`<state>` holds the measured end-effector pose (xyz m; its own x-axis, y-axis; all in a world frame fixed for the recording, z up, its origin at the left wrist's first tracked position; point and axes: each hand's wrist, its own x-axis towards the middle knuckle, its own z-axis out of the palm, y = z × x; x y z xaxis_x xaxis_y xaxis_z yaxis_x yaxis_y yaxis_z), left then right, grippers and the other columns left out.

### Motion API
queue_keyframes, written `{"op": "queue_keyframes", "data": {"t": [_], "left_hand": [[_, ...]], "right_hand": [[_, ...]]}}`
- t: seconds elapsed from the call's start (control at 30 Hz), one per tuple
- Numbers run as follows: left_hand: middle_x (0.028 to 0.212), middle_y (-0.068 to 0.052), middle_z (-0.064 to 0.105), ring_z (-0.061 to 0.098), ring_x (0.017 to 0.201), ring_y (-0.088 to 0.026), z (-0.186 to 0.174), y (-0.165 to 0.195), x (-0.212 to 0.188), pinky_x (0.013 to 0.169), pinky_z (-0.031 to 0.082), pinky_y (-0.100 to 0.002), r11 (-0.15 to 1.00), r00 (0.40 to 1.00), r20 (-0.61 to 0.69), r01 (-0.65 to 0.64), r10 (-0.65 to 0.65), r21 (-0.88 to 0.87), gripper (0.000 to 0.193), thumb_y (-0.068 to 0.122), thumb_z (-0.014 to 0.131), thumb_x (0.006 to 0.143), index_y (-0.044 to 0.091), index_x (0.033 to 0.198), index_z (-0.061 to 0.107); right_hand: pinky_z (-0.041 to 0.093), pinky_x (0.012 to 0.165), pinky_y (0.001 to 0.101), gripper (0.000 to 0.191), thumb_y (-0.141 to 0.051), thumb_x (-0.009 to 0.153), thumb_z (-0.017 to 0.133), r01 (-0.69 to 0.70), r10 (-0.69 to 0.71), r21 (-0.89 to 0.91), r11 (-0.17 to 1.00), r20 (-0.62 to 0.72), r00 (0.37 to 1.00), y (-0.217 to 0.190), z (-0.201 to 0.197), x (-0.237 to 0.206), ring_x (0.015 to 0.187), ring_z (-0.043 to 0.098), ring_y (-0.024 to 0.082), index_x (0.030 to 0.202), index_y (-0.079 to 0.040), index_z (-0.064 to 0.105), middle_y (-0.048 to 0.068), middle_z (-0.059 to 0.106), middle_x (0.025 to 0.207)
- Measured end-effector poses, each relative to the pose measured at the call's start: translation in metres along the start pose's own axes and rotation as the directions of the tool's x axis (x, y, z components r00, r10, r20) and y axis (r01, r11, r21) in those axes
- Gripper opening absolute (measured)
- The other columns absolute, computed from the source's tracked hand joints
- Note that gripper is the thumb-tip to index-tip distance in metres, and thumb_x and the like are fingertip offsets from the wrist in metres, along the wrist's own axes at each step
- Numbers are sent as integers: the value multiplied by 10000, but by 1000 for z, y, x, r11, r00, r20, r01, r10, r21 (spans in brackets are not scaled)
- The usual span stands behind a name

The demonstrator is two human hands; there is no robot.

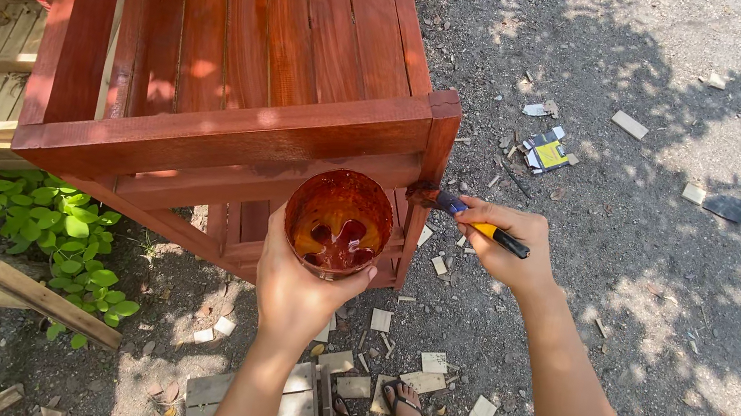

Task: The person applies reddish-brown stain to a wooden shelving unit using a paintbrush. They repeatedly dip the brush into a container of stain and spread it across the top surface and side edges of the unit.

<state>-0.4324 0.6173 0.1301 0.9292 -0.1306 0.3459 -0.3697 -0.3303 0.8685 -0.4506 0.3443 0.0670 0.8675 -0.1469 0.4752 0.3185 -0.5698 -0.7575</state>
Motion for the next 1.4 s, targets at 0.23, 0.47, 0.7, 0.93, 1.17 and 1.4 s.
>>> {"op": "queue_keyframes", "data": {"t": [0.23,0.47,0.7,0.93,1.17,1.4], "left_hand": [[1257,-175,677,704,1158,-299,-5,-9,7,966,580,-399,998,998,-54,-12,16,64,952,219,973,569,11,1361,487],[1249,-176,666,702,1146,-302,-6,-11,6,955,585,-396,997,998,-62,-17,22,74,956,216,968,579,10,1371,472],[1248,-174,678,708,1145,-298,-8,-5,2,962,586,-395,998,999,-37,8,-6,60,946,203,963,563,4,1356,486],[1265,-186,657,688,1174,-310,-8,-5,-1,984,572,-397,1000,999,-35,-3,4,27,960,187,959,574,-3,1374,462],[1252,-181,643,675,1175,-308,-13,2,-3,997,561,-399,999,998,-54,-46,46,-9,941,176,967,562,-7,1348,483],[1257,-174,643,669,1174,-307,-21,9,1,998,552,-402,998,995,-80,-54,55,8,955,189,973,553,-3,1348,481]], "right_hand": [[645,928,312,173,71,844,812,80,-76,55,995,-73,994,8,-46,17,1191,738,260,935,-66,756,113,776,1057],[616,931,322,186,93,812,796,-106,101,125,987,40,994,15,-27,20,1137,741,235,931,-49,775,131,780,1102],[622,1009,326,204,77,853,799,20,-12,133,991,-64,998,1,-75,41,1171,740,236,988,-69,751,126,762,1113],[615,957,336,195,97,818,773,24,-30,95,995,63,998,0,-16,17,1148,744,272,943,-52,765,96,788,1002],[635,913,317,193,67,817,822,184,-184,-63,981,1,983,-48,-60,47,1119,756,256,955,-48,751,124,778,1032],[630,888,301,213,91,920,816,358,-399,-210,910,-201,895,-118,-81,62,1055,772,226,1053,-60,746,175,755,1192]]}}
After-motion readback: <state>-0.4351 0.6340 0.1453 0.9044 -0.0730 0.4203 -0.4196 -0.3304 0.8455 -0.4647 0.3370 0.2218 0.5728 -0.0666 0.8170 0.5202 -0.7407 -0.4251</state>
